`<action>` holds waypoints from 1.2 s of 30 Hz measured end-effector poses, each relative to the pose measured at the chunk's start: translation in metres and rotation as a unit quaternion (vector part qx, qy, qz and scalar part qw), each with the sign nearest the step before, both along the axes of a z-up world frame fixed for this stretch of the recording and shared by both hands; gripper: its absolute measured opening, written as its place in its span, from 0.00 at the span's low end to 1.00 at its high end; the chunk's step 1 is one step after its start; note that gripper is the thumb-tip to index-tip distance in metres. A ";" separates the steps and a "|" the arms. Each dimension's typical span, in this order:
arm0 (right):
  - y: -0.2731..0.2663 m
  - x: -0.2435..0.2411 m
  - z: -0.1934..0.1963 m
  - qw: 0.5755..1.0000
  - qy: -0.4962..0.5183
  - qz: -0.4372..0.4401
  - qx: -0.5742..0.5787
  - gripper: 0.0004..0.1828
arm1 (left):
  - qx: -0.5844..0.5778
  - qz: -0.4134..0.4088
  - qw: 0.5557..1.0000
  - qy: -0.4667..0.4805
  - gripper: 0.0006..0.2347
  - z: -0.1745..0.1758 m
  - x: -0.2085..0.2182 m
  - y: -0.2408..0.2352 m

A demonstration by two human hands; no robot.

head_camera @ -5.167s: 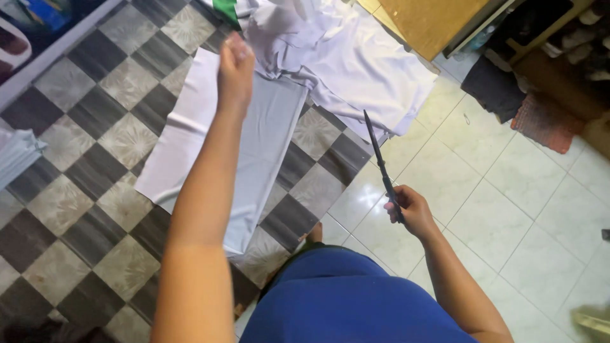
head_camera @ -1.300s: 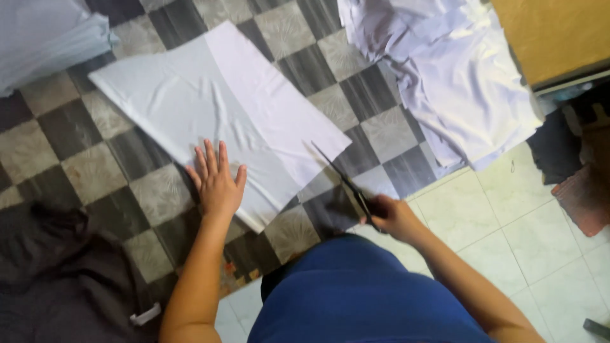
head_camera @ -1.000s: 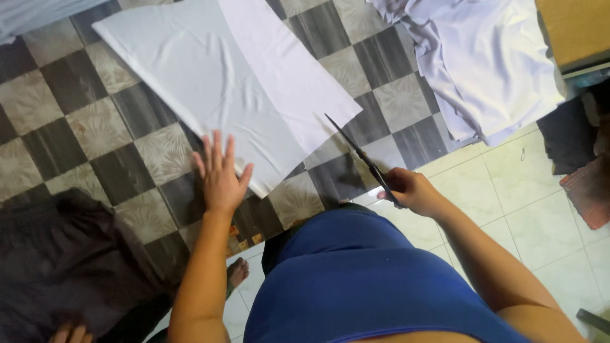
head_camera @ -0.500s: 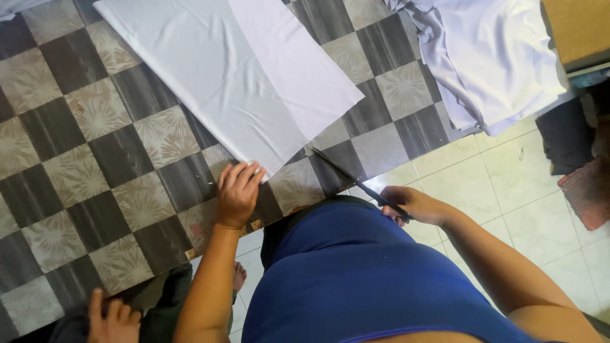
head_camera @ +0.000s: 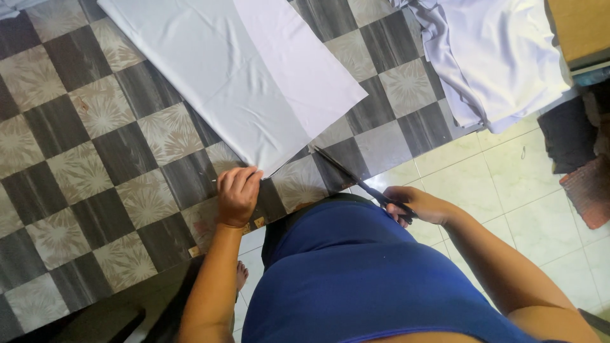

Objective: Cutting fabric pieces with scissors following a pattern and then folding the finished pieces.

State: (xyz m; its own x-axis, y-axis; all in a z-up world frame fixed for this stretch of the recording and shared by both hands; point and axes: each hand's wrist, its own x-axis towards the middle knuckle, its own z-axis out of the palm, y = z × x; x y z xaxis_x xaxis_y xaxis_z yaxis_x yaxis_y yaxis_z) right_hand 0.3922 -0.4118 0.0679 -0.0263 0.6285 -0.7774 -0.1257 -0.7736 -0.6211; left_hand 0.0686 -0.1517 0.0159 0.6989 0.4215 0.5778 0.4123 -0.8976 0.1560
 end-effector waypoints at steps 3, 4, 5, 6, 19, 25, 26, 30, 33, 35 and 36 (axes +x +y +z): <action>0.002 -0.001 0.004 1.000 0.004 0.002 0.007 0.27 | 0.015 0.007 1.000 -0.022 0.03 -0.001 -0.002 -0.001; 0.002 -0.001 0.004 1.000 0.004 0.002 0.007 0.27 | 0.015 0.007 1.000 -0.022 0.03 -0.001 -0.002 -0.002; 0.002 -0.001 0.003 1.000 0.004 0.000 0.009 0.26 | 0.010 0.006 1.000 -0.022 0.03 0.000 -0.002 -0.003; 0.002 -0.001 0.002 1.000 0.004 -0.001 0.011 0.26 | 0.005 0.006 1.000 -0.021 0.04 0.001 -0.002 -0.004; 0.031 0.011 0.035 0.996 -0.091 0.011 0.017 0.23 | -0.121 0.193 0.973 -0.033 0.10 0.008 0.027 0.034; 0.042 0.022 0.033 0.937 -0.338 0.089 0.027 0.24 | -0.148 0.292 0.944 -0.041 0.16 0.001 0.033 0.071; 0.044 0.022 0.035 0.932 -0.352 0.091 0.009 0.24 | -0.133 0.297 0.945 0.004 0.18 -0.013 0.029 0.075; 0.040 0.026 0.031 0.926 -0.366 0.090 -0.019 0.25 | -0.124 0.317 0.939 0.051 0.20 -0.032 0.017 0.074; 0.041 0.023 0.036 0.932 -0.355 0.074 -0.009 0.22 | -0.137 0.321 0.936 0.039 0.24 -0.023 0.025 0.075; 0.039 0.018 0.040 0.938 -0.338 0.077 -0.005 0.21 | -0.160 0.273 0.947 0.054 0.23 -0.001 0.032 0.075; 0.040 0.017 0.042 0.943 -0.322 0.079 0.003 0.20 | -0.179 0.225 0.956 0.067 0.23 0.010 0.038 0.077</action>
